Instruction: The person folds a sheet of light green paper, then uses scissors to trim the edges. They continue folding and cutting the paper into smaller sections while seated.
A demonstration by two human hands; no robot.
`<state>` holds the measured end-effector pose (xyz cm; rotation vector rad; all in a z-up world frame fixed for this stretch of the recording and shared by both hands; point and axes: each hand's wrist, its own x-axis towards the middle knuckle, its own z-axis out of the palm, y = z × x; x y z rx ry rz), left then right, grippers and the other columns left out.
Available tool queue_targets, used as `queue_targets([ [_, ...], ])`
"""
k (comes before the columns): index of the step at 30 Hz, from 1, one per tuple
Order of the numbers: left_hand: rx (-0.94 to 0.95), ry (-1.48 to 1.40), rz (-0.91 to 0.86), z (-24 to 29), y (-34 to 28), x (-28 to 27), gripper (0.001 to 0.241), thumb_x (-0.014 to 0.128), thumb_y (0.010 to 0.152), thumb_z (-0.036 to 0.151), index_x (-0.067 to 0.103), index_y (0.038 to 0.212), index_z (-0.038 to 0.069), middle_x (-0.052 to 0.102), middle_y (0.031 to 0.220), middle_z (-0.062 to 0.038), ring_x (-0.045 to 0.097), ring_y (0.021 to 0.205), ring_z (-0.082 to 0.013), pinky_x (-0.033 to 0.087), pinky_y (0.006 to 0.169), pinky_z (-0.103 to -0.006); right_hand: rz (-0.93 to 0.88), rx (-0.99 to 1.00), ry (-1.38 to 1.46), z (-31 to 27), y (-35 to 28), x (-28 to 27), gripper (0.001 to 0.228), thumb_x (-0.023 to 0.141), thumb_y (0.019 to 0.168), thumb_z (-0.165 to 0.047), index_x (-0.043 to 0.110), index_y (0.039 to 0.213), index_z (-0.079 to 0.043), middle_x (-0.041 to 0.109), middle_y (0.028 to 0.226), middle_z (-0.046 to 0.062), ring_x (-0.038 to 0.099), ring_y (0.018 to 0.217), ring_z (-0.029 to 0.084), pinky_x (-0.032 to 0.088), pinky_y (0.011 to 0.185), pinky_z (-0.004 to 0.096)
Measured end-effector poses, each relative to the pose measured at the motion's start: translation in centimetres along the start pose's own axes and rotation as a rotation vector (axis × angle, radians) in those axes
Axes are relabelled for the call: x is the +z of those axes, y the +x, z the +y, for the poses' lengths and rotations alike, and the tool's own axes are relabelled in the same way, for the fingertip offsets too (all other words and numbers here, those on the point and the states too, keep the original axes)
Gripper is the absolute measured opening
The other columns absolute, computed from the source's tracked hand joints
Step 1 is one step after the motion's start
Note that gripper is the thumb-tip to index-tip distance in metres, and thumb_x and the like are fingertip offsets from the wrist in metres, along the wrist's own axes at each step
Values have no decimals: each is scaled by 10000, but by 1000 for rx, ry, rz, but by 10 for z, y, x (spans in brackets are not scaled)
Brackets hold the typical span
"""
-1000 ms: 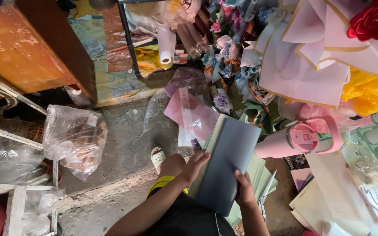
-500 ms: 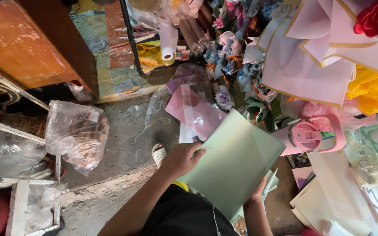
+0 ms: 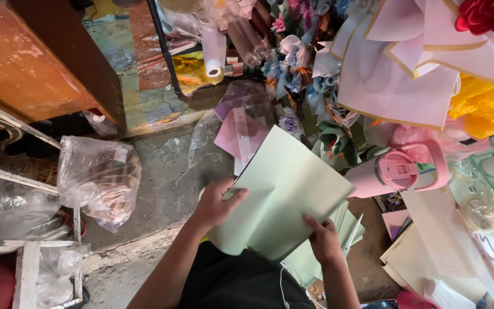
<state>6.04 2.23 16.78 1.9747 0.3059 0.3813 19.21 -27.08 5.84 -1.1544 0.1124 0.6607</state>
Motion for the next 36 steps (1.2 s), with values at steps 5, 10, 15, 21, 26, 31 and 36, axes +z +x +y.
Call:
queue_targets([
  [5, -31, 256, 54, -2, 8, 16, 239, 628, 873, 316, 731, 944, 112, 780, 783, -93, 742, 697, -287, 512, 636, -405, 338, -276, -144, 5, 9, -20, 145, 719, 877, -66, 761, 998, 1, 754, 956, 81, 690, 855, 184, 558, 782, 309],
  [10, 76, 28, 168, -89, 41, 117, 348, 546, 1000, 343, 629, 1184, 60, 741, 925, -131, 712, 838, -355, 493, 703, -412, 551, -589, -357, -14, -6, -38, 311, 748, 905, -175, 712, 1158, 2, 726, 1148, 89, 670, 1056, 171, 546, 966, 293],
  [15, 57, -206, 104, -164, 61, 203, 249, 538, 1017, 236, 629, 1159, 52, 683, 1020, -154, 612, 1015, -321, 448, 904, -443, 637, -652, -232, 30, 7, -76, 321, 762, 916, -107, 690, 1213, -7, 713, 1126, 85, 650, 1049, 141, 528, 998, 320],
  [21, 34, -286, 7, -155, 46, 221, 370, 501, 1079, 283, 599, 1275, -15, 644, 1198, -302, 568, 1223, -482, 431, 1060, -552, 641, -665, -222, 86, 30, -136, 365, 768, 904, -27, 672, 1256, -32, 683, 1105, 58, 592, 1070, 114, 481, 1066, 400],
  [26, 59, -158, -15, -150, 47, 215, 403, 431, 1101, 333, 614, 1248, 5, 658, 1128, -303, 619, 1147, -467, 482, 997, -521, 642, -685, -213, 74, 25, -126, 328, 761, 949, -72, 673, 1264, -47, 677, 1080, 42, 582, 1029, 92, 492, 1037, 381],
  [31, -107, -199, -191, -147, 51, 205, 593, 550, 1039, 495, 654, 1334, -9, 667, 1310, -250, 573, 1301, -377, 444, 1130, -469, 634, -711, -356, 47, 18, -124, 311, 730, 1001, -113, 642, 1297, -85, 664, 1095, 17, 569, 1044, 78, 488, 1037, 347],
  [36, -178, -283, -275, -153, 46, 193, 561, 595, 985, 478, 621, 1380, 79, 697, 1262, -218, 626, 1235, -382, 503, 1029, -489, 590, -747, -599, 2, -7, -81, 144, 763, 971, -105, 663, 1063, -56, 621, 922, 64, 553, 862, 135, 500, 875, 360],
])
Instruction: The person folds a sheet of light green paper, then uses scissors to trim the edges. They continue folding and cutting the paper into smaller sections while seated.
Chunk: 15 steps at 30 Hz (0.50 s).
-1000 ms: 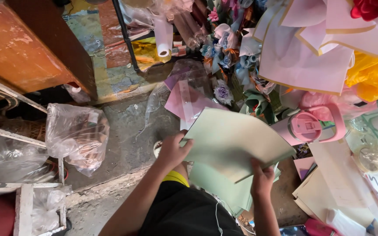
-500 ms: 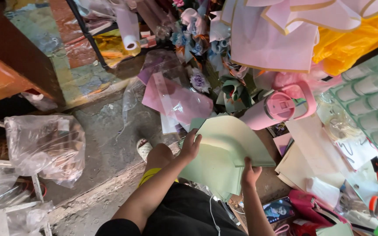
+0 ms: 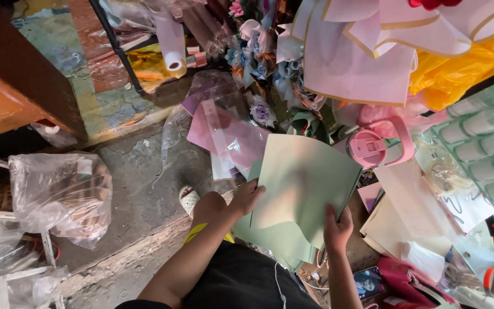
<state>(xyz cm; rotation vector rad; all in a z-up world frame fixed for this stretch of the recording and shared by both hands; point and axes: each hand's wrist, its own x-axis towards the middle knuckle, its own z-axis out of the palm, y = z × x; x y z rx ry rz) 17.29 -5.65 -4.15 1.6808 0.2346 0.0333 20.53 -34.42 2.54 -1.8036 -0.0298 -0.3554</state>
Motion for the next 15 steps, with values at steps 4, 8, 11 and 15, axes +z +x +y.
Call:
queue_targets([
  [4, 66, 76, 70, 27, -13, -13, 556, 518, 959, 228, 462, 1458, -11, 589, 1278, -387, 583, 1199, -537, 501, 959, -592, -33, -69, -188, -13, 4, 5, 280, 822, 902, -154, 576, 770, -138, 444, 629, -22, 424, 594, 80, 388, 588, 259],
  [8, 108, 88, 164, 36, -24, -13, 465, 537, 915, 162, 542, 1355, 11, 656, 1107, -341, 643, 1052, -530, 551, 827, -590, -57, -51, -203, -49, -5, 30, 293, 848, 863, -181, 573, 773, -134, 444, 591, -13, 406, 549, 95, 349, 527, 278],
  [11, -17, -66, 239, 55, -38, -2, 330, 506, 856, 159, 615, 1160, 95, 635, 886, -194, 644, 850, -370, 472, 759, -523, -85, -37, -168, -55, -12, 52, 267, 820, 886, -164, 568, 801, -145, 459, 594, -33, 412, 549, 71, 342, 532, 230],
  [15, 67, -309, 232, 84, -52, 8, 399, 488, 836, 74, 575, 1225, 57, 591, 930, -152, 563, 883, -286, 479, 842, -456, -229, -281, -170, -76, -24, 87, 122, 786, 886, -106, 671, 925, -101, 616, 725, 87, 634, 580, 235, 519, 530, 316],
])
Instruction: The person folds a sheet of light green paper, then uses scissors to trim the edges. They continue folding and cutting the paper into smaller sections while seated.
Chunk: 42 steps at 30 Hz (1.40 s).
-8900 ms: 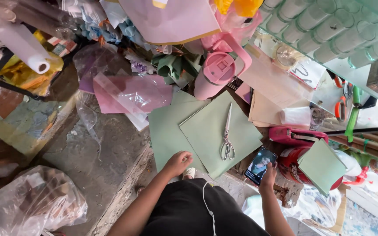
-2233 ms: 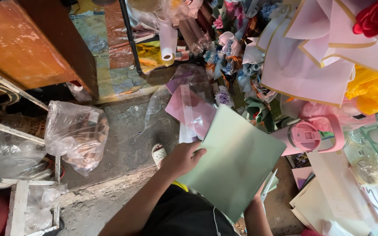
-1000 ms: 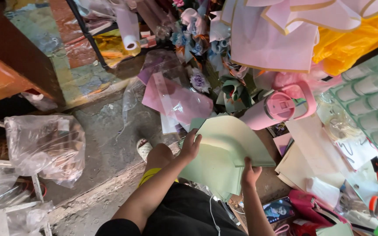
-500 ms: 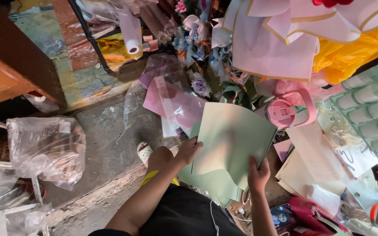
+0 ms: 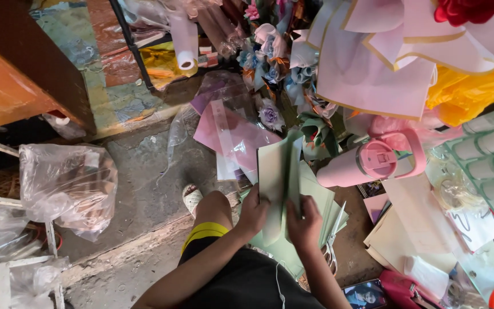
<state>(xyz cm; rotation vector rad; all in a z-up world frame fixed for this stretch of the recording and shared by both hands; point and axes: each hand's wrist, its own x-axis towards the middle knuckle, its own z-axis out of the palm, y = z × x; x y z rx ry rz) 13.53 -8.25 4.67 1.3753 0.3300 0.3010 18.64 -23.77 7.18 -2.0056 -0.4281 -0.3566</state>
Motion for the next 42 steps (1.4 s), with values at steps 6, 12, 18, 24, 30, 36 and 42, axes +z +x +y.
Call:
queue_targets([
  [6, 86, -188, 27, -33, 4, 7, 518, 448, 916, 102, 507, 1425, 20, 608, 1126, -205, 562, 1042, -302, 475, 956, -543, -74, -184, -25, -44, 3, 20, 197, 754, 835, -55, 712, 1025, -90, 642, 843, 51, 703, 656, 252, 613, 565, 321],
  [12, 76, -275, 65, 25, -13, 14, 504, 483, 1074, 411, 465, 1393, 21, 618, 1099, -172, 616, 913, -237, 549, 820, -439, -118, -373, -129, -63, 3, 25, 402, 780, 823, -171, 696, 1195, -44, 628, 957, 57, 685, 728, 244, 600, 592, 340],
  [18, 19, -163, 176, 50, -6, 0, 310, 613, 1040, 311, 544, 1050, 9, 564, 831, -123, 577, 725, -215, 504, 664, -382, -253, -318, 81, -63, 5, 10, 477, 790, 826, -103, 685, 1280, -6, 635, 1023, 120, 680, 786, 279, 598, 583, 340],
  [24, 55, -72, 50, 87, -10, -14, 302, 650, 1032, 365, 634, 952, 75, 542, 698, -46, 507, 663, -157, 471, 687, -348, -154, 101, 376, -36, 26, -13, 814, 881, 758, -182, 429, 1424, -57, 470, 1353, 138, 526, 1161, 274, 502, 897, 375],
  [30, -62, -13, -9, 76, -20, -16, 336, 614, 923, 318, 645, 1170, 93, 690, 1003, -30, 625, 945, -144, 494, 841, -297, -526, 569, 737, -14, 15, -24, 798, 861, 689, -318, 540, 1332, 31, 700, 1160, 181, 669, 1030, 283, 574, 853, 410],
  [36, -9, 281, 72, 78, -26, -15, 409, 621, 881, 447, 589, 1128, 123, 703, 985, -65, 677, 914, -228, 515, 790, -362, -410, 611, 629, 5, 0, -14, 617, 849, 708, -220, 594, 1223, 4, 697, 1051, 139, 644, 931, 232, 552, 776, 362],
  [42, -14, 177, 13, 96, -30, -15, 407, 619, 894, 417, 647, 1181, 130, 738, 1042, -28, 687, 977, -184, 522, 864, -335, -353, 588, 573, 10, -5, -9, 549, 856, 718, -193, 615, 1179, -16, 677, 1002, 103, 612, 900, 198, 529, 752, 333],
])
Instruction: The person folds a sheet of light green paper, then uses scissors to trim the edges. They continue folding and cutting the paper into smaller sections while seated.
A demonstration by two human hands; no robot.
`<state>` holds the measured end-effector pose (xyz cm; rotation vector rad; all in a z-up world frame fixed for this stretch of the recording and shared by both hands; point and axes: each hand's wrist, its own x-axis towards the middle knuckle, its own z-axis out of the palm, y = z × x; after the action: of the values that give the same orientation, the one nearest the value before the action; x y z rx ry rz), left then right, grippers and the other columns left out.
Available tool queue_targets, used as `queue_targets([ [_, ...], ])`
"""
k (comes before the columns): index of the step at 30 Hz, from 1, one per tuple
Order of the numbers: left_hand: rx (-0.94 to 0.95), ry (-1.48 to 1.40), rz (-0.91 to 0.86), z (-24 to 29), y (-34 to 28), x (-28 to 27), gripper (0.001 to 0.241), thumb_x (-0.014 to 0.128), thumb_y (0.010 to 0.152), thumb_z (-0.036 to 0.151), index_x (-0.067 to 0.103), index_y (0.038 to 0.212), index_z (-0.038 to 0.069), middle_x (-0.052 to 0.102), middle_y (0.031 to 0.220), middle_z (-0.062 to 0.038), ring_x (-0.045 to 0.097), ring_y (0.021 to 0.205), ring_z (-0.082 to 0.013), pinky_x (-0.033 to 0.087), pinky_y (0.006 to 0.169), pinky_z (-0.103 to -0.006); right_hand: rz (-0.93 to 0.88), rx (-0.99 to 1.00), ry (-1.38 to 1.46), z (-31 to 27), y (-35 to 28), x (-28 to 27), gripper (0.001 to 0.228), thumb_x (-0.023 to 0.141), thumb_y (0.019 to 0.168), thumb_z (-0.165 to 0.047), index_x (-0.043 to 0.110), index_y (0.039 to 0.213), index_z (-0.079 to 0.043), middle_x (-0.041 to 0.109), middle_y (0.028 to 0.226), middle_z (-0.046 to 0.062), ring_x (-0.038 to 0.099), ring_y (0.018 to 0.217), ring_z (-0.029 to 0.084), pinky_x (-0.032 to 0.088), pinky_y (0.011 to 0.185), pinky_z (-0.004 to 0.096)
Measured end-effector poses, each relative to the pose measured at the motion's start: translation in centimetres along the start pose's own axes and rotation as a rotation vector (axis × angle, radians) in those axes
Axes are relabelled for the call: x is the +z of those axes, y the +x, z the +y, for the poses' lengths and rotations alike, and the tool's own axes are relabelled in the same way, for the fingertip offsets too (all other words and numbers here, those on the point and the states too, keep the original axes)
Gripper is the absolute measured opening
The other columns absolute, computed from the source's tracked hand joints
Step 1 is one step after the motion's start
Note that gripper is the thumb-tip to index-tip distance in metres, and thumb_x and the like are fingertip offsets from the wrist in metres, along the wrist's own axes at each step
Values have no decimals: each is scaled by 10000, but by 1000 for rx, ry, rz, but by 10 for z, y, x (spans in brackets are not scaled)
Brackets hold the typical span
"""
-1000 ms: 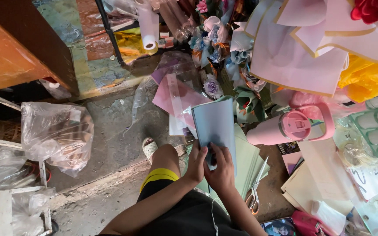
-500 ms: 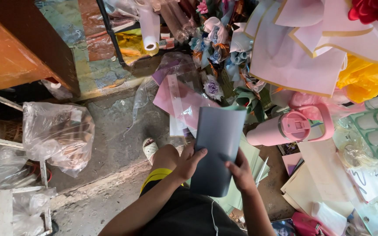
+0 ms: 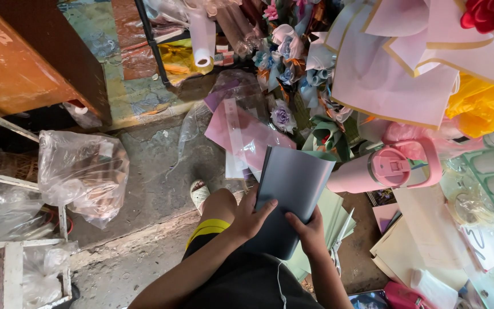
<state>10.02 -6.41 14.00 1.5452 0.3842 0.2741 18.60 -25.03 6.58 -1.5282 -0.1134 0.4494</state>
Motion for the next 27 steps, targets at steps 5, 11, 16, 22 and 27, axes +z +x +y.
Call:
queue_targets([
  [5, -9, -11, 11, -15, 0, 2, 411, 652, 878, 386, 656, 1193, 122, 733, 1035, -32, 675, 974, -174, 520, 872, -329, 132, 28, -155, 7, 0, 4, 589, 918, 633, -164, 625, 1128, -38, 672, 956, 78, 599, 874, 179, 525, 706, 327],
  [11, -83, -39, 67, -29, 0, 2, 360, 724, 844, 409, 687, 1101, 160, 751, 971, 12, 688, 925, -109, 529, 846, -278, 222, 12, -239, 16, 2, 9, 553, 950, 599, -191, 654, 1041, -41, 680, 877, 56, 573, 809, 137, 499, 639, 312],
  [16, -299, -114, 24, -34, -4, 5, 281, 800, 787, 380, 777, 948, 151, 747, 856, 26, 645, 846, -69, 509, 785, -252, 337, 20, -170, 10, -5, 22, 537, 945, 603, -141, 635, 1025, -25, 677, 890, 92, 575, 802, 153, 508, 661, 308],
  [22, -173, -71, 74, -30, -1, 3, 195, 786, 823, 353, 723, 895, 182, 672, 821, 65, 593, 847, -61, 473, 798, -261, 368, 50, -167, -5, -6, 37, 584, 930, 594, -166, 634, 1077, -26, 689, 930, 109, 596, 824, 167, 517, 688, 323],
  [27, -146, -116, 88, -39, -3, 4, 221, 824, 810, 309, 706, 867, 131, 689, 796, 25, 604, 814, -69, 495, 760, -262, 289, -27, -233, 6, -1, 31, 529, 934, 605, -180, 646, 1028, -43, 672, 879, 64, 549, 802, 132, 489, 657, 311],
])
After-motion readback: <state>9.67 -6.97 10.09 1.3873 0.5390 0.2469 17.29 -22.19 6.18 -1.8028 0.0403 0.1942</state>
